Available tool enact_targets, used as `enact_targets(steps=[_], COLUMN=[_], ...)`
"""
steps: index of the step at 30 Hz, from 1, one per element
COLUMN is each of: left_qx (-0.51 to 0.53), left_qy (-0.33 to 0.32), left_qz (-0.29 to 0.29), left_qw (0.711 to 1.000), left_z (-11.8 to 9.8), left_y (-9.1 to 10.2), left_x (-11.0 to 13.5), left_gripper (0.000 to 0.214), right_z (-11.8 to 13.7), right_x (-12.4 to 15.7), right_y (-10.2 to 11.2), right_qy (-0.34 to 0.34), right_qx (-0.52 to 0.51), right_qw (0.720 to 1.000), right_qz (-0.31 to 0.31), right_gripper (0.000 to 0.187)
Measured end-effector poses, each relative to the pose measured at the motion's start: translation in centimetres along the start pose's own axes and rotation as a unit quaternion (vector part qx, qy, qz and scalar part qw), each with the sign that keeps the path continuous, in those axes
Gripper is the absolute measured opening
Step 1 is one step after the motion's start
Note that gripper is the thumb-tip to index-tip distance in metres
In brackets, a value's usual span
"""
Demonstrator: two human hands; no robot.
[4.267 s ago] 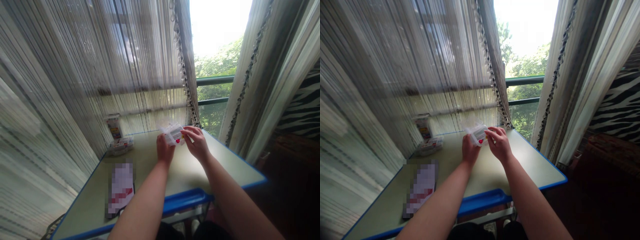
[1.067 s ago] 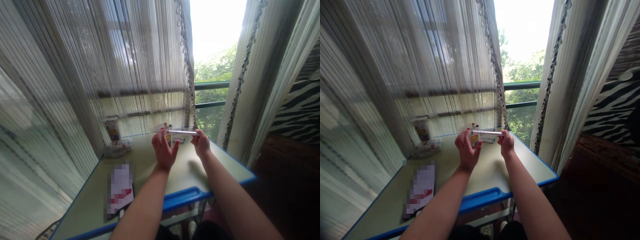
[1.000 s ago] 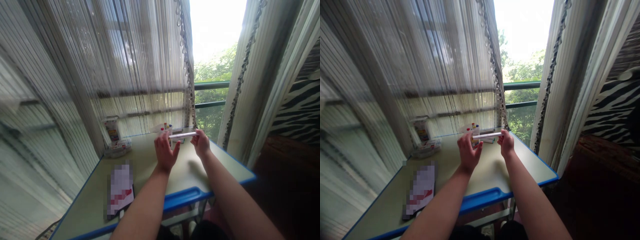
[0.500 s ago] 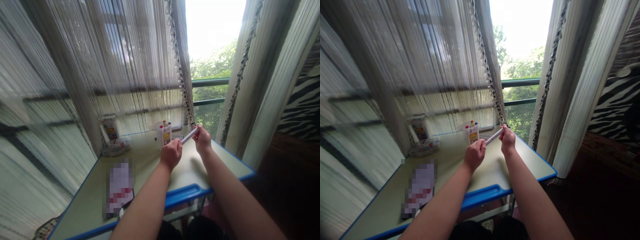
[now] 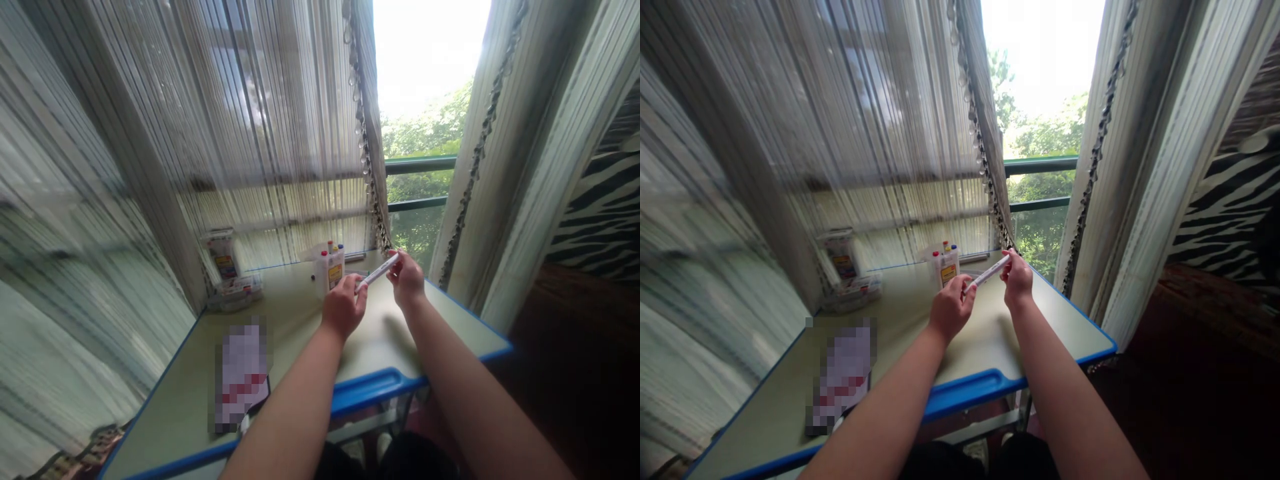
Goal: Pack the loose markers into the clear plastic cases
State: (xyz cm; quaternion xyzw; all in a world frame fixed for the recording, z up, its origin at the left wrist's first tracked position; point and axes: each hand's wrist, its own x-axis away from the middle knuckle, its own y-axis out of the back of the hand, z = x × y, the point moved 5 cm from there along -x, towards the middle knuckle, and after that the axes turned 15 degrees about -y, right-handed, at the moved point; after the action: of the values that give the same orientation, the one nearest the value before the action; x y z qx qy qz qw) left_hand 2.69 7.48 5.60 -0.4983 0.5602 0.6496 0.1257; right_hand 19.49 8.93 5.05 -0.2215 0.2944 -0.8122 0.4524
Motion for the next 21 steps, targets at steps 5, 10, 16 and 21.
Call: enact_targets(steps=[5,10,16,21], left_qx=[-0.020,-0.036,-0.043,-0.055], left_qy=[-0.009,-0.007,0.024,0.051], left_qz=[0.007,0.036,0.046,0.054], left_qw=[1.000,0.999,0.998,0.996], left_z=[0.06,0.29,0.70,0.97], left_y=[-0.16,-0.68,-0.81,-0.85], left_x=[-0.01,-0.01,0.01,-0.04], left_gripper=[0.017,0.011,0.008,0.013], right_z=[-0.02,-0.02,0.12,0.14], right_x=[-0.10,-0.17,0.19,0.27], right_y=[0.03,0.09,-0.09,-0.21], right_qy=[-0.019,-0.028,-0.013,0.001], right_qx=[-0.026,-0.012,0.016,0.038], right_qw=[0.999,1.000,1.000,0.999], right_qz=[0.009,0.007,-0.004,-0.003], right_gripper=[0.020,0.018,0.019,0.020])
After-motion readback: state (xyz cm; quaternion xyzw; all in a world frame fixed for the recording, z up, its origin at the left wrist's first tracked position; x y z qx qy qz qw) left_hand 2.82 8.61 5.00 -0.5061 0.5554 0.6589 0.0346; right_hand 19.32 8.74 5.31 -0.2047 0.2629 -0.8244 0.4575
